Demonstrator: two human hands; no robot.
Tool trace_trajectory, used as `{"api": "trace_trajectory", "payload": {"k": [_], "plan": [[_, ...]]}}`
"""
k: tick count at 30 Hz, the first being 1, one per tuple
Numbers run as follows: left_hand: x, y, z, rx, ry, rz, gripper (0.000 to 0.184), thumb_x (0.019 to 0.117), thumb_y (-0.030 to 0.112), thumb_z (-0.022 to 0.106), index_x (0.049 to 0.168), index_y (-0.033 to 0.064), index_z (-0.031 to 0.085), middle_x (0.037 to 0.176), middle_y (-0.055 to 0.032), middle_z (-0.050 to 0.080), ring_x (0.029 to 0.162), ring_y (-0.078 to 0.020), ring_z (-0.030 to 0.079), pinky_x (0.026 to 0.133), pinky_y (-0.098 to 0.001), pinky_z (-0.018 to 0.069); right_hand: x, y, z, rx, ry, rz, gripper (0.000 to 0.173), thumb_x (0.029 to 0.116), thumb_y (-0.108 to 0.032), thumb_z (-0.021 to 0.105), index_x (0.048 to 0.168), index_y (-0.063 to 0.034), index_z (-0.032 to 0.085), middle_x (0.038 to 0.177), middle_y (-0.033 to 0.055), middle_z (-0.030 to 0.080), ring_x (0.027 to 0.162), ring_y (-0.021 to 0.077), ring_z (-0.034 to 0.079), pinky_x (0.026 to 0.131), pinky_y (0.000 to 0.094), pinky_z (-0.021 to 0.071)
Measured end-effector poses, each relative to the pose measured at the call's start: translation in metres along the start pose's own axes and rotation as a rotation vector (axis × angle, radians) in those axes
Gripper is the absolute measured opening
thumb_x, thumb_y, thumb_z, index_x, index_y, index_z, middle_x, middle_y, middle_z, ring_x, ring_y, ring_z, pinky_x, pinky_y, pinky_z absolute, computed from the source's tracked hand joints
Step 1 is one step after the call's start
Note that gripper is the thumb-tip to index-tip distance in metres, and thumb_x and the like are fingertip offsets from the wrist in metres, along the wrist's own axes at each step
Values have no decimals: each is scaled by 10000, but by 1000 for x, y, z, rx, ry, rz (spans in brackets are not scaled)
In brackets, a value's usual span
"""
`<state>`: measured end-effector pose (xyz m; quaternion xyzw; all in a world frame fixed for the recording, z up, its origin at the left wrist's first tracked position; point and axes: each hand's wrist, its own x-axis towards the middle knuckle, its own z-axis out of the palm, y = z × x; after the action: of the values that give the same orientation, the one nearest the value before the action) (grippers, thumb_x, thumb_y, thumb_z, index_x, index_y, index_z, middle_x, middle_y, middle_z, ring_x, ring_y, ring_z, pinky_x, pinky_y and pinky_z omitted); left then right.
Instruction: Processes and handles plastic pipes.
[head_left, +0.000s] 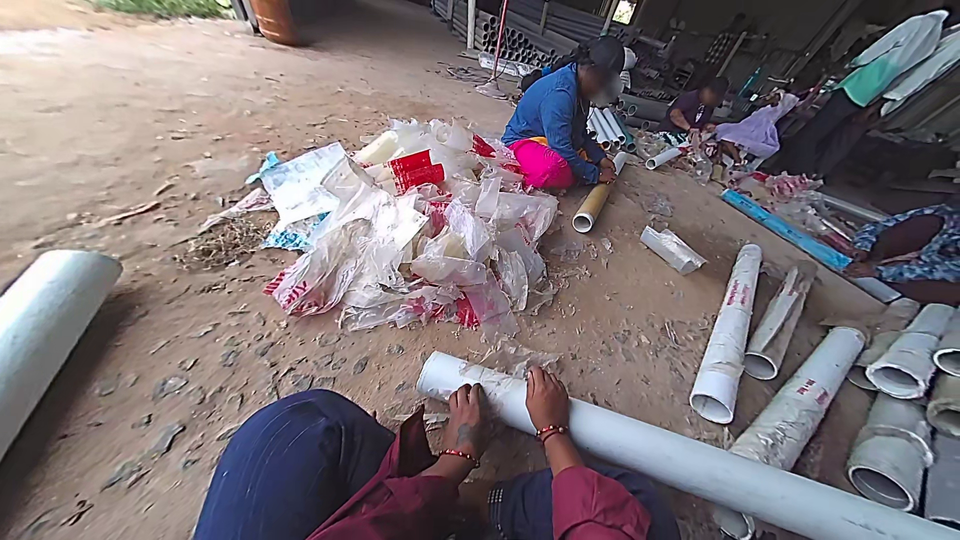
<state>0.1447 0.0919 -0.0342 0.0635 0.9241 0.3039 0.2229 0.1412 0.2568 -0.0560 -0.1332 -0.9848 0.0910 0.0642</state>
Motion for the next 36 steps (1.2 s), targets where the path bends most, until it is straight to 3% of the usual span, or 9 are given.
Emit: {"api": "trace_trajectory", "payload": {"k": [2, 5, 10, 16, 22, 34, 36], "plan": [[0, -3, 11, 91, -3, 40, 658, 971, 104, 634, 1566, -7, 375, 1603, -276, 334, 1489, -448, 333, 1188, -458, 368, 1, -1, -1, -2, -19, 7, 323, 1067, -146, 477, 1240, 1, 707, 1145, 192, 749, 1109, 366, 710, 976, 520, 523], [-1, -6, 21, 221, -42, 65, 739, 974, 71, 611, 1617, -1, 252, 1679, -276, 181, 1511, -462, 295, 1194, -457, 355, 0, -1, -1, 7, -20, 7, 323, 1066, -141, 479, 1240, 9, 706, 1147, 202, 746, 1116, 371, 707, 979, 522, 521], [-5, -2, 22, 381, -113, 93, 754, 994, 31, 554, 1614, -75, 137, 1691, -297, 108, 1533, -485, 241, 1202, -477, 339, 0, -1, -3, 4, -47, 17, 330, 1071, -144, 467, 1261, 2, 694, 1165, 196, 742, 1136, 361, 700, 1002, 519, 510], [-9, 1, 22, 398, -156, 100, 697, 1011, 27, 523, 1590, -121, 164, 1676, -328, 126, 1544, -491, 200, 1244, -483, 259, -1, 0, 1, 18, 7, -3, 315, 1059, -136, 488, 1230, 5, 713, 1129, 198, 752, 1101, 370, 711, 975, 517, 525], [-8, 2, 20, 394, -161, 104, 665, 1015, 31, 519, 1586, -111, 208, 1667, -320, 176, 1531, -477, 253, 1229, -486, 292, 0, 0, 0, 6, -15, 5, 325, 1067, -144, 476, 1240, 4, 708, 1144, 191, 751, 1108, 363, 710, 985, 508, 521], [-8, 3, 18, 451, -199, 133, 608, 1035, -16, 450, 1575, -136, 199, 1651, -344, 196, 1522, -495, 264, 1241, -505, 263, 0, 0, 0, 11, -19, 7, 326, 1068, -144, 475, 1244, 1, 709, 1154, 194, 749, 1121, 364, 708, 990, 514, 521], [-8, 6, 13, 448, -206, 126, 607, 1021, -29, 472, 1571, -128, 233, 1639, -335, 240, 1506, -487, 302, 1225, -494, 299, 0, 0, 1, 8, -9, 3, 327, 1066, -148, 479, 1236, 1, 714, 1145, 191, 752, 1111, 363, 712, 983, 514, 524]]}}
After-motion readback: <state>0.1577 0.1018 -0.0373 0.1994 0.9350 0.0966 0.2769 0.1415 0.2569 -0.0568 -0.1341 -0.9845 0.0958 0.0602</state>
